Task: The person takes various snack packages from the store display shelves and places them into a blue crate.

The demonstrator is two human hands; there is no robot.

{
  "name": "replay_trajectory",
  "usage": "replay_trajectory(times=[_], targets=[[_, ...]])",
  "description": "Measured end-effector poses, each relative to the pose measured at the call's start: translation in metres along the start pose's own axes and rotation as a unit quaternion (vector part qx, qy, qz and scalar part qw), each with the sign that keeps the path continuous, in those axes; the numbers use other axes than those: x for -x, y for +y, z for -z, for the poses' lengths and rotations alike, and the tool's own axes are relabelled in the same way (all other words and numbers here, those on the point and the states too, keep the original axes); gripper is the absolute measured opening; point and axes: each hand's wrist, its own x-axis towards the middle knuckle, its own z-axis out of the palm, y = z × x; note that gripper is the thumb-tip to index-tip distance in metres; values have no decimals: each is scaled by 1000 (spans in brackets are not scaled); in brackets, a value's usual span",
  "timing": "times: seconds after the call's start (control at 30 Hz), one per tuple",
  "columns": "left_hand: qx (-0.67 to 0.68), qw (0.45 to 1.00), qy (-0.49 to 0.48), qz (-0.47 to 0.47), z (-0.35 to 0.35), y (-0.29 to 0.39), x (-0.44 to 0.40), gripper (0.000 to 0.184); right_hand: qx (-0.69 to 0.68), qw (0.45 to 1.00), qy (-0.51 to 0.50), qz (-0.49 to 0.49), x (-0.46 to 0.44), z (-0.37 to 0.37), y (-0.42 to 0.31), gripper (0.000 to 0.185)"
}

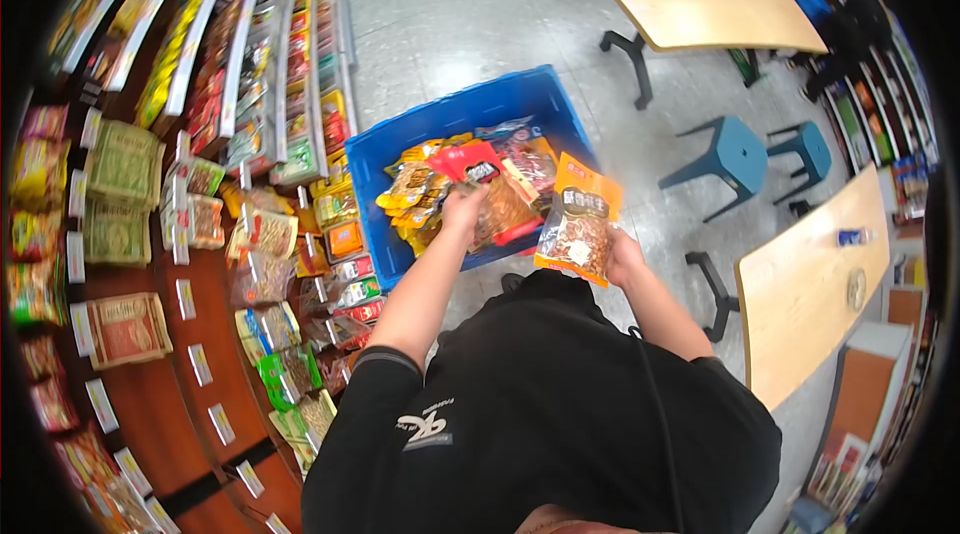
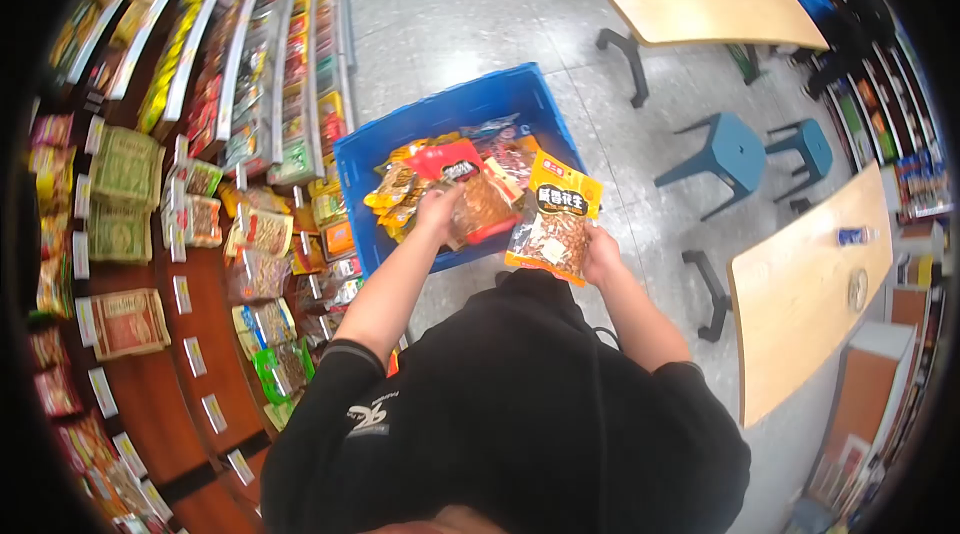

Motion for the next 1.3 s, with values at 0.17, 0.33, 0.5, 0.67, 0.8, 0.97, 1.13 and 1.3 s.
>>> replay_trajectory(times=[0.17, 0.33, 0.5, 0.67, 0.8, 0.97, 1.13, 1.3], targets=[[-75, 993, -45, 85, -65, 13, -13, 40, -51, 999, 8, 9, 23, 20, -20, 32], [-209, 967, -109, 99, 1, -11, -25, 50, -38, 994, -7, 102, 2, 9, -8, 34], [-84, 993, 14, 79, 90, -15, 43, 48, 267, 956, 16, 123, -63, -77, -22, 23], [57, 981, 179, 48, 176, -58, 134, 42, 418, 892, -18, 169, -169, -134, -9, 23], [115, 939, 314, 75, 212, -123, 218, 38, 607, 771, 109, 160, -237, -133, -6, 31], [161, 879, 420, 159, 222, -252, 326, 33, 770, 530, 219, 280, -158, -171, 27, 46], [57, 874, 367, 314, 217, -403, 422, 27, 750, 463, -60, 468, -132, -101, 96, 38], [42, 901, 371, 220, 225, -453, 491, 34, 712, 539, -24, 450, -42, -89, 175, 26]])
